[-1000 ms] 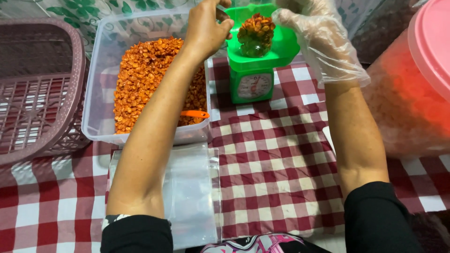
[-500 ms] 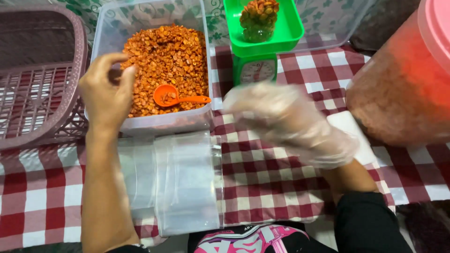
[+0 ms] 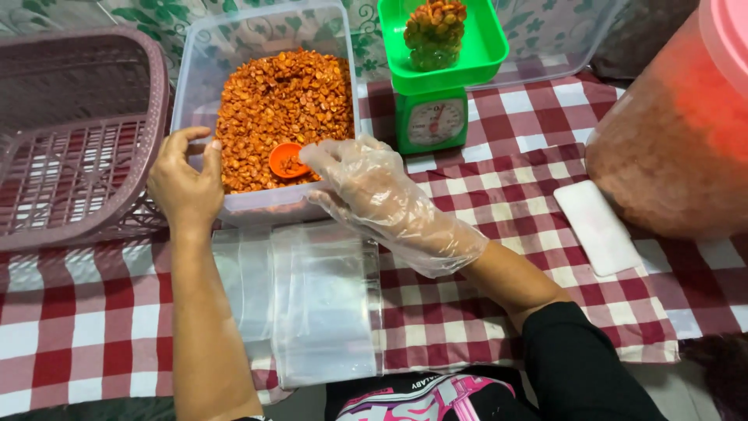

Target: Scooping snacks from a large container into small plastic bags and weighing them on a scale.

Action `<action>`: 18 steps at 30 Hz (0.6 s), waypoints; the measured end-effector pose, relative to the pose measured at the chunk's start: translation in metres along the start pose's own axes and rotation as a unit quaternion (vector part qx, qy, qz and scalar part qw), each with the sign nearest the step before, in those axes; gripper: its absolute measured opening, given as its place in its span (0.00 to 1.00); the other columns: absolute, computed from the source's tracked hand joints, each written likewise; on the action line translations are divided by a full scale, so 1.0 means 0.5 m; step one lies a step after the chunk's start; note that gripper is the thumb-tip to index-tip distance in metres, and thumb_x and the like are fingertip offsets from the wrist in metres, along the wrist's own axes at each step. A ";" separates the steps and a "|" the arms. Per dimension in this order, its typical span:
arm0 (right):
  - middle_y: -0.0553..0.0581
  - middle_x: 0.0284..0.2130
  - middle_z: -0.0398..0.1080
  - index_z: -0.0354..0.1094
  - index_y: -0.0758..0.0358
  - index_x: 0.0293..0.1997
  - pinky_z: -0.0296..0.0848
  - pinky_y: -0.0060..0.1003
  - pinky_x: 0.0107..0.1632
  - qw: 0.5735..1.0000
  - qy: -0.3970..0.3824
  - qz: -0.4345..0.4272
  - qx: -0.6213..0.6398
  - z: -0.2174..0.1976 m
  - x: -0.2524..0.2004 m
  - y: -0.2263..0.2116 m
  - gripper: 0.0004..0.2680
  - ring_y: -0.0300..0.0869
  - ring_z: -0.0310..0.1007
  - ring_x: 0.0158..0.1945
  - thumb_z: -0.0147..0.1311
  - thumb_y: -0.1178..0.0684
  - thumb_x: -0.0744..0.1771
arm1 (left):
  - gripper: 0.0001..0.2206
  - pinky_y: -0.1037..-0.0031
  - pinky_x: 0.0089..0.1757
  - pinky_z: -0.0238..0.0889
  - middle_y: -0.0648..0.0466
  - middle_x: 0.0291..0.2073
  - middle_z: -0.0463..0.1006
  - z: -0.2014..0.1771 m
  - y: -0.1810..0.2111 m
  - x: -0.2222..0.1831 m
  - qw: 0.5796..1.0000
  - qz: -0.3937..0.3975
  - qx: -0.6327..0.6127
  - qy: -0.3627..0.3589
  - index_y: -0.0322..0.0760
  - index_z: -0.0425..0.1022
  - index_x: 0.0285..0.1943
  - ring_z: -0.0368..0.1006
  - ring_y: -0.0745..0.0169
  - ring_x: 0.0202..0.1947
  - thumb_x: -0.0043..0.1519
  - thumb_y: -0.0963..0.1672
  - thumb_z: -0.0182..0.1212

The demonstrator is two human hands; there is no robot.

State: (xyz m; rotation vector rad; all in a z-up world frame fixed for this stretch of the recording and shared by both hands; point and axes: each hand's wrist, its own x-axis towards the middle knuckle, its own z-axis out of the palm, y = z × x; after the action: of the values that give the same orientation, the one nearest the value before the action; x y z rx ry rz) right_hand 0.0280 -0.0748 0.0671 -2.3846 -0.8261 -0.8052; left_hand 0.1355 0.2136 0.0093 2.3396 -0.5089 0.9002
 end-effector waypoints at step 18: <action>0.53 0.25 0.70 0.78 0.63 0.50 0.69 0.32 0.25 0.972 0.115 0.061 -0.194 -0.213 -0.053 0.073 0.08 0.37 0.61 0.22 0.58 0.69 0.70 | 0.08 0.61 0.35 0.67 0.50 0.39 0.83 -0.018 0.054 0.007 0.998 -0.035 0.042 -0.017 0.36 0.81 0.51 0.78 0.50 0.34 0.65 0.42 0.66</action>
State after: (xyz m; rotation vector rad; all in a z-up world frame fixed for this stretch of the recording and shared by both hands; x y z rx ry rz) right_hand -0.0037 -0.1750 0.1158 -2.5730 -0.4543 -1.2565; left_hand 0.1195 0.1985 0.0273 2.4367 -0.4071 0.8645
